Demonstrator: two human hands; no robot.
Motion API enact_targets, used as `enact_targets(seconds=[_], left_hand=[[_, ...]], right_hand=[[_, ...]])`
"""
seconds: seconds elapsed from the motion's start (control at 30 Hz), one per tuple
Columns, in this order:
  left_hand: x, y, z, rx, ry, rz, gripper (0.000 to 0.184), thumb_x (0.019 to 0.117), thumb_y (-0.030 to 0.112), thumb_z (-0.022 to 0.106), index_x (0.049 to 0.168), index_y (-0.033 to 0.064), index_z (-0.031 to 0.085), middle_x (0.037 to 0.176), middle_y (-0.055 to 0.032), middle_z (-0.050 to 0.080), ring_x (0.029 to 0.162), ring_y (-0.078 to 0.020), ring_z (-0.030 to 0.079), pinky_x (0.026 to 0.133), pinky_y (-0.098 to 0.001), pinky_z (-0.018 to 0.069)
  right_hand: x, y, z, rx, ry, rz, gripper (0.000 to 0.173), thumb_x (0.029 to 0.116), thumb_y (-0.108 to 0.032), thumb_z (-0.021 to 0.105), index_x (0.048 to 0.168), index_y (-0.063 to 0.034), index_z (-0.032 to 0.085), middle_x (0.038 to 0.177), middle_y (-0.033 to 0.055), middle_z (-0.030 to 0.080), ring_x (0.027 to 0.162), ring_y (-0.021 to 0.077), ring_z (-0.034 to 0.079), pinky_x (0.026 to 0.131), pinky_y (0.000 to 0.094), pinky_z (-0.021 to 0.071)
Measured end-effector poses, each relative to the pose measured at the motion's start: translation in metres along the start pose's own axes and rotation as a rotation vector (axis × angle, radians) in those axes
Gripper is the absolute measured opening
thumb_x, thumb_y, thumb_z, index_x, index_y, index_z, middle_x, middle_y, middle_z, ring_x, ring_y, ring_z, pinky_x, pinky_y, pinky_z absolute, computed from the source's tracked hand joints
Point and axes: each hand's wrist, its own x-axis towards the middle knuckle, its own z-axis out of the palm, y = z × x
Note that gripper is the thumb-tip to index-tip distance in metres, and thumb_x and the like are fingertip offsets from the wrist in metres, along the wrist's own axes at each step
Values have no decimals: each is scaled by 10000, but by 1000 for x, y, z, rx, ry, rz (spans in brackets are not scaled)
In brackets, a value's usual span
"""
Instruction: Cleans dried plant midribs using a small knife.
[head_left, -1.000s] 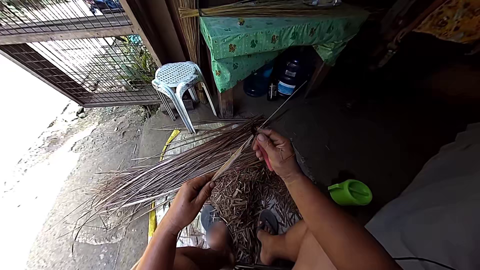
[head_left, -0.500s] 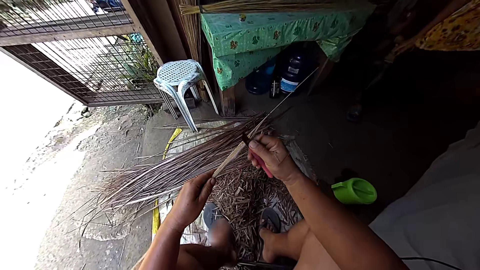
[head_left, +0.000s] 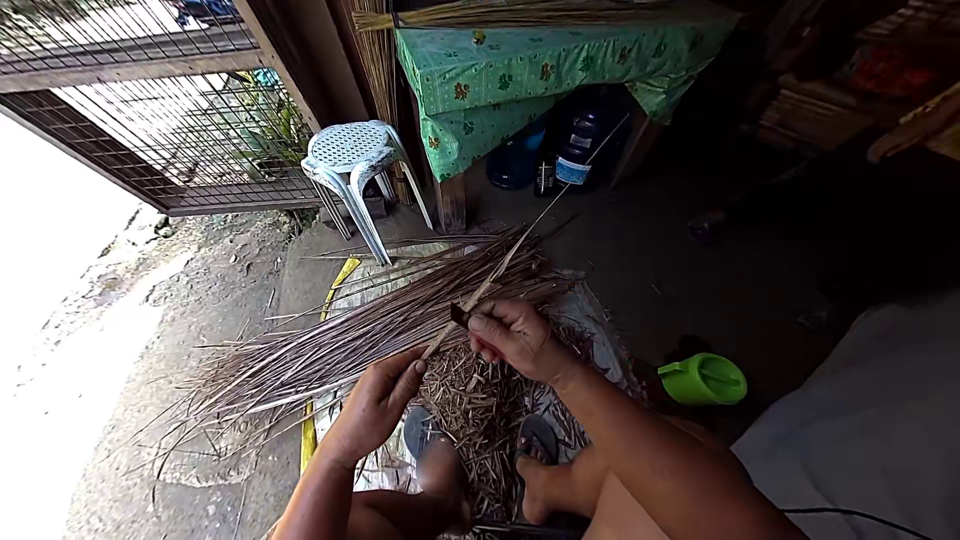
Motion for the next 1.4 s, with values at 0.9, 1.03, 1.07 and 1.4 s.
enact_targets(seconds=[0.9, 1.03, 1.07, 1.4], left_hand=[[-6, -4, -5, -67, -31, -7, 416, 1094, 366, 417, 1275, 105, 684, 672, 103, 506, 541, 6, 444, 514, -184, 407], [-3, -1, -1, -75, -49, -15, 408, 1092, 355, 417, 1272, 105, 684, 664, 106, 496, 535, 9, 434, 509, -180, 400], [-3, -1, -1, -81, -54, -16, 414, 1093, 362, 413, 1270, 104, 684, 664, 106, 497, 537, 8, 436, 510, -180, 400], [-1, -2, 0, -40, -14, 16, 396, 1097, 345, 424, 1257, 85, 677, 718, 89, 576, 589, 6, 512, 565, -185, 465]], right_hand=[[12, -9, -43, -108, 273, -151, 197, 1068, -161, 523, 1089, -36, 674, 734, 48, 655, 565, 111, 602, 524, 246, 541], [11, -13, -47, -93, 351, -176, 196, 1067, -151, 522, 1146, -47, 668, 740, 54, 656, 555, 110, 597, 510, 236, 534], [11, -14, -46, -90, 368, -182, 202, 1067, -150, 526, 1168, -47, 667, 749, 56, 659, 555, 110, 593, 505, 233, 528], [5, -17, -29, 1, 154, 43, 202, 1058, -137, 522, 1091, 5, 663, 735, 68, 681, 549, 113, 617, 515, 244, 542]])
